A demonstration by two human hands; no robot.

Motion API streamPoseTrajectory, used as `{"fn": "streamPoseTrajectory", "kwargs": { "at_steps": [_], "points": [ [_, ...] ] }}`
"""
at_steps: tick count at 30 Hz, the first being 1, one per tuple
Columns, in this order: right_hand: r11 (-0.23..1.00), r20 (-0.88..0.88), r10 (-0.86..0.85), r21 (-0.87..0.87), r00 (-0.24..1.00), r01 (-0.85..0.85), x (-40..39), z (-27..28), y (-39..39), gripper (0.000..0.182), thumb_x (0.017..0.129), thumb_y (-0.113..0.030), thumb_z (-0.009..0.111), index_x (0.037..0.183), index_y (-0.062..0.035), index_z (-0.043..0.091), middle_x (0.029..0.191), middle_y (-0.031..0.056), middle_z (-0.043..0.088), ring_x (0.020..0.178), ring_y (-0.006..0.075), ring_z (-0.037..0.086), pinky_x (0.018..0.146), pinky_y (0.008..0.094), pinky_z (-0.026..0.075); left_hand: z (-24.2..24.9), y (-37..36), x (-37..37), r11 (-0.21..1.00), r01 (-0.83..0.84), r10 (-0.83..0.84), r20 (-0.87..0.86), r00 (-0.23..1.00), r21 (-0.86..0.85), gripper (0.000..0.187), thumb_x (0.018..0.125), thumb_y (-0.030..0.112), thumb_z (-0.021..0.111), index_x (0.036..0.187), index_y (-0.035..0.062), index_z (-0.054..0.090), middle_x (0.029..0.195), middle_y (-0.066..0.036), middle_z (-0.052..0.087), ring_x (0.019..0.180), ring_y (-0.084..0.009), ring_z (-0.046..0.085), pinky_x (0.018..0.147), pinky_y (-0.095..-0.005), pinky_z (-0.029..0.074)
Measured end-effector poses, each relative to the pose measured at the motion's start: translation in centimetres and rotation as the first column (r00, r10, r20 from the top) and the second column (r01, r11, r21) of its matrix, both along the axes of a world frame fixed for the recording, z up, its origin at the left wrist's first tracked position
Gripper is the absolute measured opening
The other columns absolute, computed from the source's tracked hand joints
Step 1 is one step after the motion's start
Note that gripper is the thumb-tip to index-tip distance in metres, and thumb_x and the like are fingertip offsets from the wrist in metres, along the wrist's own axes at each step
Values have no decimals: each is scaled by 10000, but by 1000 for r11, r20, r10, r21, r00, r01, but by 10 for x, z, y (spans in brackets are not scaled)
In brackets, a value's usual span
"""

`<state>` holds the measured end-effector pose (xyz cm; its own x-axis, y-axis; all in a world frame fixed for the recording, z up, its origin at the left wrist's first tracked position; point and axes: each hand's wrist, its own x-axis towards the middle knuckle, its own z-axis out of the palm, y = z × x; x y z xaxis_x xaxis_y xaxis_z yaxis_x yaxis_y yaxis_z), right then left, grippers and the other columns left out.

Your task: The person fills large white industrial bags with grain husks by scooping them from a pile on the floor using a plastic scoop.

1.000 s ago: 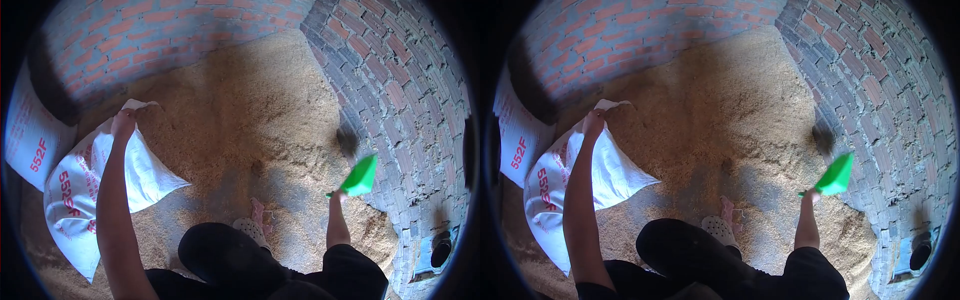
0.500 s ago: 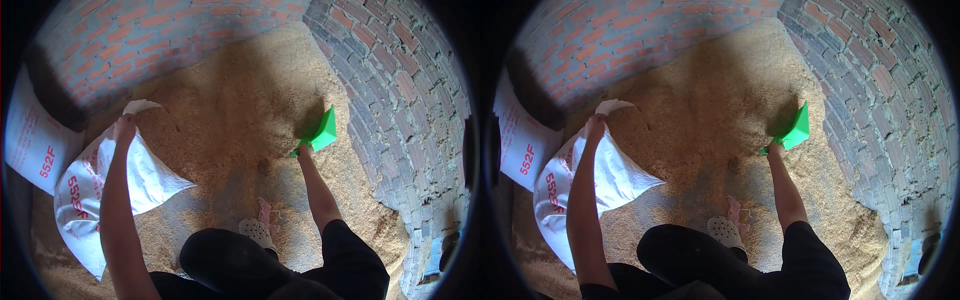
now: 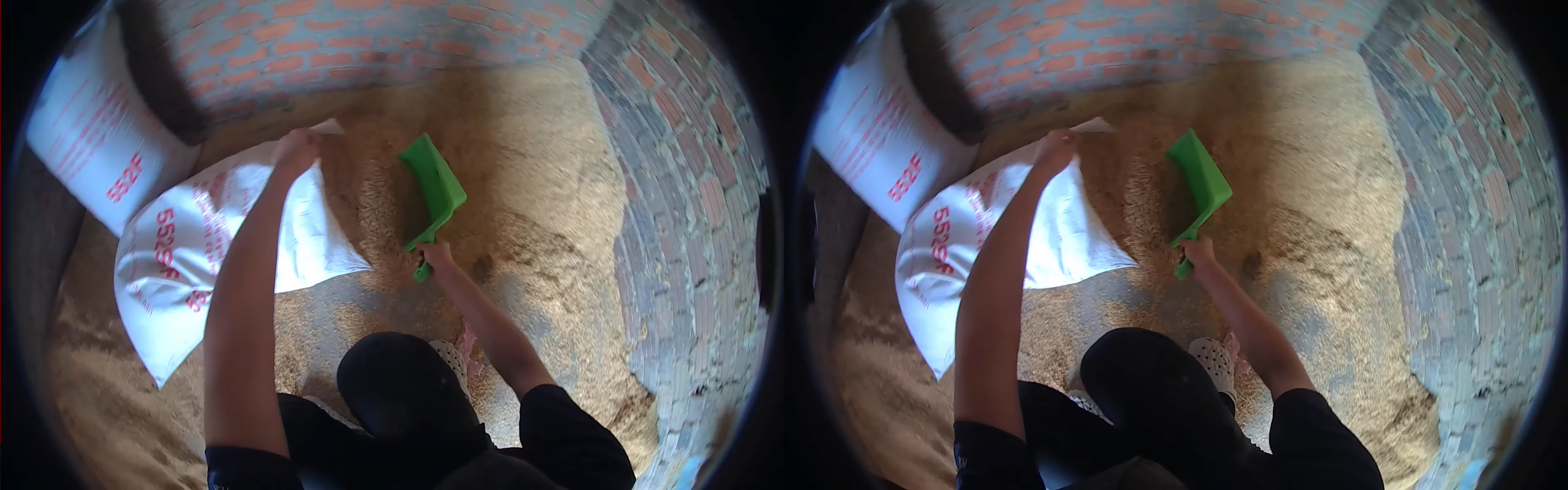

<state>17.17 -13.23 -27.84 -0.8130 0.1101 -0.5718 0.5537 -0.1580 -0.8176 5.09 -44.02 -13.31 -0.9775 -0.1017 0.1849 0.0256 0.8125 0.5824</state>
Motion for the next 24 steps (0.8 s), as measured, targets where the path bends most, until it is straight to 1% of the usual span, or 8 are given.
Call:
{"fn": "streamPoseTrajectory", "kwargs": {
  "at_steps": [4, 8, 10, 13, 16, 19, 21, 24],
  "points": [
    [995, 34, 24, -101, 999, -21, 12, 19, -51, 87, 829, 6, 545, 890, 26, 486, 629, 59, 467, 502, 149, 475, 444, 326, 430, -3, -2, 8, 996, -43, 43, -3, 999, 84, 225, 787, 194, 524, 941, 97, 656, 1017, -173, 638, 978, -365, 597, 837, -471, 460],
    [972, 13, -14, -236, 1000, 17, 16, 40, -51, 75, 821, 9, 533, 820, -6, 460, 638, 45, 433, 513, 131, 439, 460, 294, 406, -7, 12, -5, 968, -206, 191, 110, 975, 146, 484, 832, 196, 509, 1263, 23, 374, 1043, -268, 603, 1007, -417, 578, 839, -479, 461],
    [959, 29, 30, -282, 999, -21, 20, 47, -59, 87, 819, 11, 528, 801, -17, 447, 642, 42, 423, 512, 126, 426, 464, 285, 396, -6, 21, -6, 968, -232, 216, 152, 964, 95, 522, 846, 211, 506, 1256, -11, 273, 1041, -282, 594, 998, -426, 582, 836, -482, 462],
    [961, -8, 25, -276, 1000, -26, 26, 64, -76, 96, 816, 12, 522, 788, -27, 438, 646, 45, 423, 511, 125, 423, 464, 276, 386, 1, 29, 4, 967, -247, 238, 131, 962, 63, 491, 845, 222, 515, 1223, 3, 292, 1056, -258, 595, 992, -399, 594, 835, -473, 464],
    [973, -62, 23, -228, 998, -36, 31, 83, -92, 96, 814, 16, 517, 795, -33, 436, 641, 35, 417, 510, 119, 422, 465, 279, 389, 8, 31, 13, 962, -223, 205, 123, 971, 157, 460, 854, 236, 512, 1200, 5, 315, 1053, -259, 594, 983, -389, 597, 828, -469, 464],
    [966, -77, 61, -246, 995, -78, 33, 94, -103, 133, 802, 21, 483, 905, -38, 422, 644, 25, 406, 492, 113, 413, 457, 281, 405, 9, 28, 19, 945, -259, 242, 103, 965, 201, 459, 859, 252, 513, 1200, 9, 326, 1057, -243, 598, 975, -370, 603, 818, -468, 465],
    [888, -43, 231, -399, 972, -228, 33, 96, -113, 157, 792, 26, 475, 931, -36, 433, 642, 27, 401, 482, 116, 402, 433, 282, 405, 4, 30, 17, 928, -306, 298, 67, 952, 213, 388, 869, 233, 502, 1158, 20, 354, 1041, -221, 612, 965, -353, 610, 801, -468, 469],
    [884, -73, 340, -315, 937, -345, 39, 113, -151, 181, 779, 21, 486, 944, -40, 444, 660, 46, 435, 492, 130, 447, 412, 288, 411, -1, 24, 23, 904, -407, 417, -59, 907, 133, 340, 850, 170, 477, 1126, 23, 345, 991, -250, 617, 936, -390, 615, 788, -486, 476]
  ]
}}
